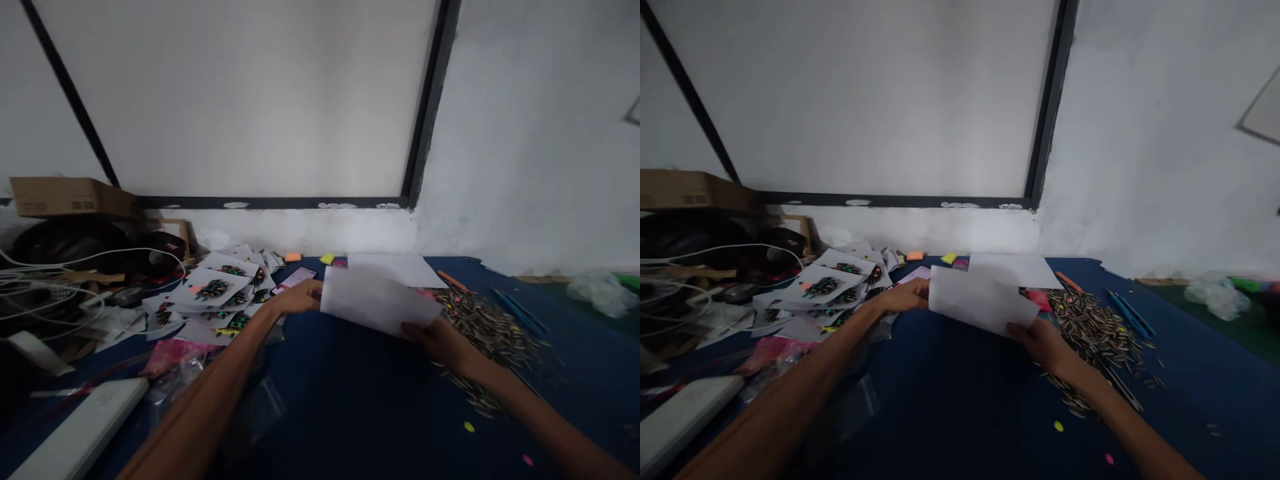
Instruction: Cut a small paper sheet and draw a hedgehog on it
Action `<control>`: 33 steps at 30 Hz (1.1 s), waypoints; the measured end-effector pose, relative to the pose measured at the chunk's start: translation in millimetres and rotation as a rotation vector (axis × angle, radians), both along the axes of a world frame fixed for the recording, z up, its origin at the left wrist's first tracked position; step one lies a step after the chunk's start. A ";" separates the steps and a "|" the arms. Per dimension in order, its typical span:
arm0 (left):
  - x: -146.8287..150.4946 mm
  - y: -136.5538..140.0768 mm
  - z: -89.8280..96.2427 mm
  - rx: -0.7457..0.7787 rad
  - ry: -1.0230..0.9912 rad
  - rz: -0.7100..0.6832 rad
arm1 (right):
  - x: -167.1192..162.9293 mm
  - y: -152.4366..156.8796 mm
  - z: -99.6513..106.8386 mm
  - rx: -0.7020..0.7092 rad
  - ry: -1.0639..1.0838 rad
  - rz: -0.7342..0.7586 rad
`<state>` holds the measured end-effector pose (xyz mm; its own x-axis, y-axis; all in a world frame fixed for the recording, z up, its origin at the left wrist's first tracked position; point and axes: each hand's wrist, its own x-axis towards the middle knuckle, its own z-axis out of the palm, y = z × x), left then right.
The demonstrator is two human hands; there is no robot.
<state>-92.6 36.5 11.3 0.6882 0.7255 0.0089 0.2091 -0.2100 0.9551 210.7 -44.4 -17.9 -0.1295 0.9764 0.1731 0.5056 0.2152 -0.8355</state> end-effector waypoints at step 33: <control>15.3 -9.6 -20.2 -0.029 0.420 0.220 | -49.1 -18.1 -9.8 0.503 -0.976 0.170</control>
<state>-77.3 26.9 -8.9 0.4577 0.8504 -0.2594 0.6148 -0.0920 0.7833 161.6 -62.5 -27.7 -0.5522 0.7797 0.2952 0.8301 0.5471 0.1077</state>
